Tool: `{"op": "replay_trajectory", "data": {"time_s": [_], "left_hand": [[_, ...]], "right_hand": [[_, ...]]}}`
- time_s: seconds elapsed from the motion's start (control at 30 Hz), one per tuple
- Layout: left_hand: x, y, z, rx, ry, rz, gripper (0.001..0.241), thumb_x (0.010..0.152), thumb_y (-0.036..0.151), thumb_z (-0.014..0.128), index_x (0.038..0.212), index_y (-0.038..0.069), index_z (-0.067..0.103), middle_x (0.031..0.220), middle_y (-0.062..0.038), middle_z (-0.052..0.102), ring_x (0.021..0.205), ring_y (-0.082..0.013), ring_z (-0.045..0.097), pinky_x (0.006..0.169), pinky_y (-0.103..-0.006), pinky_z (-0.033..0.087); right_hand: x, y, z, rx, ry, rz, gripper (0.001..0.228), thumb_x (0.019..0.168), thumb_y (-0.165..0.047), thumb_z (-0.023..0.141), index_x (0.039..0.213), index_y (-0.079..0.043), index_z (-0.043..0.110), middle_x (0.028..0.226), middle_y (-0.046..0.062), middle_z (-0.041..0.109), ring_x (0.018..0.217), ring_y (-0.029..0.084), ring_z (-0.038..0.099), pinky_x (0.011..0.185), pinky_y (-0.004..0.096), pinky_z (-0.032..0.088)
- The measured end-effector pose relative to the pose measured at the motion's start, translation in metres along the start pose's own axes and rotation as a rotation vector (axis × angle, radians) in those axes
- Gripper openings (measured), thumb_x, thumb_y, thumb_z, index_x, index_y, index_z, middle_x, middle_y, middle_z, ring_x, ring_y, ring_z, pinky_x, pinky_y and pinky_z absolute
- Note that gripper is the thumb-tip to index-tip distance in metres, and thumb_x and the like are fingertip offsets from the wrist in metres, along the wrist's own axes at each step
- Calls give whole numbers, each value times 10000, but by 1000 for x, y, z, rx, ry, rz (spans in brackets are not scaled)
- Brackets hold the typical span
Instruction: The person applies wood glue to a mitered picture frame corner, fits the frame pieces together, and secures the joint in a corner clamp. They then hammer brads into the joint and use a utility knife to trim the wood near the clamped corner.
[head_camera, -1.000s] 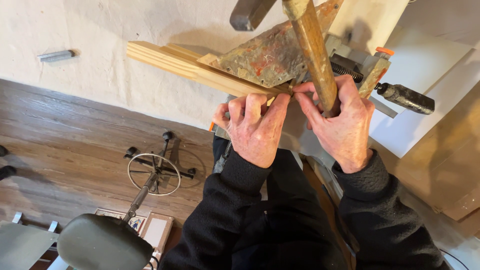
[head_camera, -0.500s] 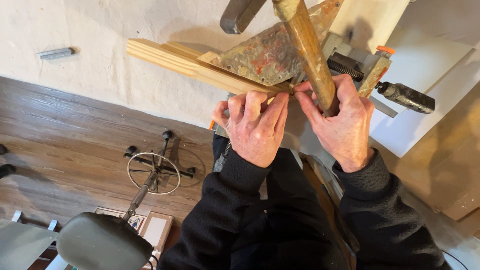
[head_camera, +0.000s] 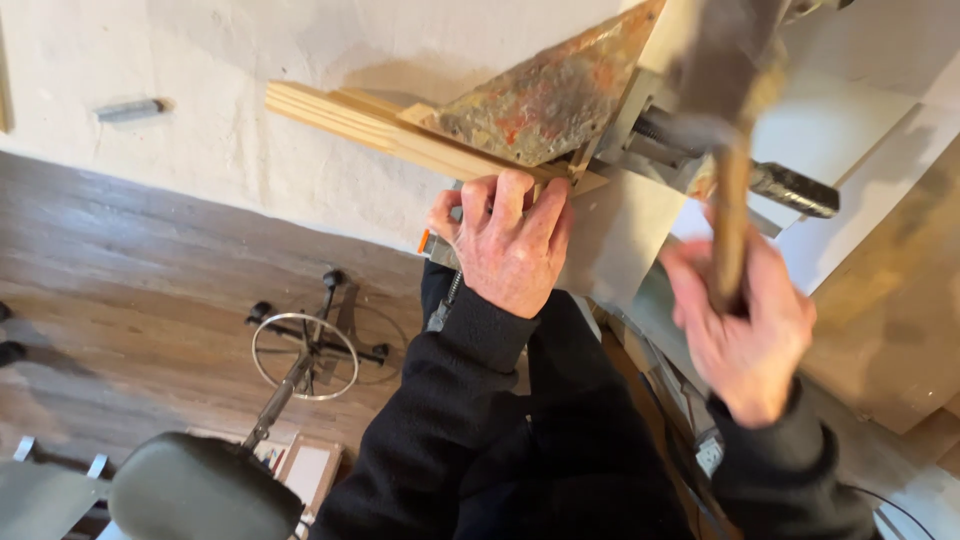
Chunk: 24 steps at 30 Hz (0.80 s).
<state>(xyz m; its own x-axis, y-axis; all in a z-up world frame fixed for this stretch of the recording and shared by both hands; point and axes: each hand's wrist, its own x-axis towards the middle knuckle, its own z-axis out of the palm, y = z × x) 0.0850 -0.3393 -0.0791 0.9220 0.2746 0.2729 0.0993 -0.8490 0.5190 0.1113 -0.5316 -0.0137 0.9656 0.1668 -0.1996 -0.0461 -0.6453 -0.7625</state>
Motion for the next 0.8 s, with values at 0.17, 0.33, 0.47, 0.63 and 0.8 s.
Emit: {"op": "replay_trajectory", "data": {"time_s": [0.17, 0.33, 0.47, 0.63, 0.8], "left_hand": [[2, 1, 2, 22, 34, -12, 214, 860, 192, 837, 1041, 207, 723, 1097, 33, 550, 1081, -214, 517, 985, -488, 312], [2, -1, 7, -20, 46, -6, 220, 845, 175, 837, 1027, 207, 717, 1109, 32, 554, 1101, -212, 522, 996, -490, 312], [-1, -2, 7, -10, 64, 10, 229, 832, 181, 837, 1030, 205, 724, 1129, 27, 544, 1114, -207, 513, 995, -493, 305], [-2, -4, 8, -28, 47, 5, 247, 812, 200, 844, 1025, 193, 718, 1128, 32, 531, 1123, -211, 508, 1007, -506, 315], [-3, -5, 7, -59, 45, 18, 255, 813, 184, 839, 1033, 185, 711, 1141, 24, 531, 1135, -211, 512, 1007, -500, 320]], "right_hand": [[-64, 24, -25, -197, 12, -13, 503, 989, -45, 725, 1468, -56, 572, 954, 49, 716, 723, 106, 668, 688, 277, 562], [-92, 29, -15, -233, -61, -32, 607, 949, -60, 703, 1521, -78, 498, 1021, 78, 734, 853, 186, 730, 768, 326, 588], [-92, 12, -7, -229, -165, -40, 623, 950, -58, 671, 1533, -104, 457, 1079, 90, 739, 825, 236, 747, 724, 335, 596], [-93, 9, -6, -250, -202, -24, 612, 956, -57, 659, 1530, -135, 462, 1097, 84, 744, 761, 221, 745, 686, 329, 599], [-92, 7, -5, -273, -197, -16, 612, 965, -60, 653, 1538, -157, 461, 1102, 86, 741, 772, 221, 748, 689, 327, 601]]}}
